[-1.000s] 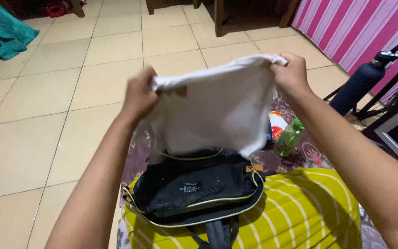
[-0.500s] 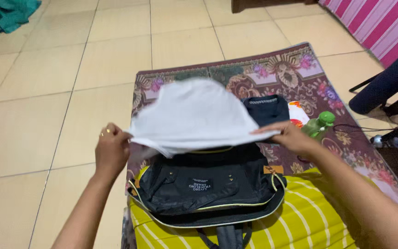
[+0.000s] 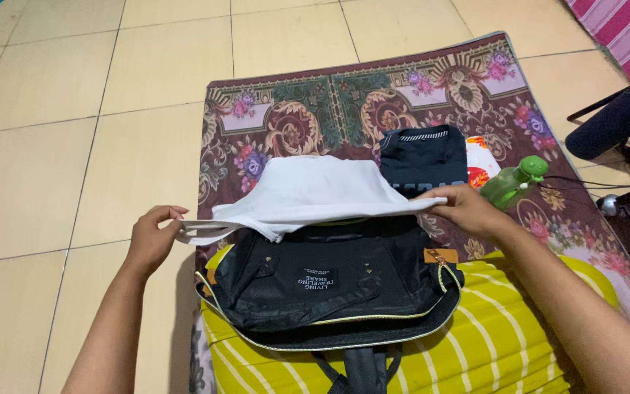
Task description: The person sits on the floor and packs a black backpack, folding and placing clothing items into its compartments and zipping them. They then open the compartments and take items out, including a watch, sunglasses, a cable, and a plastic pouch, arranging them on the mat.
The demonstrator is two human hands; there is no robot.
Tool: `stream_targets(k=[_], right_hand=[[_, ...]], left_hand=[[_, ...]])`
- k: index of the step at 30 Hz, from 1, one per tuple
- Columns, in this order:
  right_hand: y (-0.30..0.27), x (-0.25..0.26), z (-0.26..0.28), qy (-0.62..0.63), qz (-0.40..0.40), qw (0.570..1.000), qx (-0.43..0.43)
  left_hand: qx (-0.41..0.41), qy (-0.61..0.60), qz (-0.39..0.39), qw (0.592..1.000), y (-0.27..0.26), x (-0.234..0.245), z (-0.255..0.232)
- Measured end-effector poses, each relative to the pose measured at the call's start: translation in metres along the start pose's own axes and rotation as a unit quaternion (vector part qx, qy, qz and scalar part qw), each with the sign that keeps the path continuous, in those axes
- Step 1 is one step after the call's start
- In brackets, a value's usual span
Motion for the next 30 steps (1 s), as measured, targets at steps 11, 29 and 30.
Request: stream_targets(k=[11,29,30], right_hand=[[0.045,-0.005,-0.009,0.342,-0.093,0.932,-0.08],[0.117,0.005,-0.036,-0.044,-0.112,0.988,-0.091],[0.129,0.001,-0.034,-0.039,-0.115,0.99,-0.072]], left_hand=[[0.331,-0.284,0.082,0.896,0.019,-0.015,-0.002],[0.132,0.007,0.191,0.973,0.105,-0.074,0.016],[0.102,0.037,0.18,0.978,0.12,-0.092,0.01]])
Point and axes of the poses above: each hand's wrist, its own y-axis towards the middle knuckle, its own x-axis out of the back of the hand, z = x × y, the point moved 1 cm from there along y, towards the middle knuckle, and after that the axes turned 5 degrees about y, right-handed, at the moved point
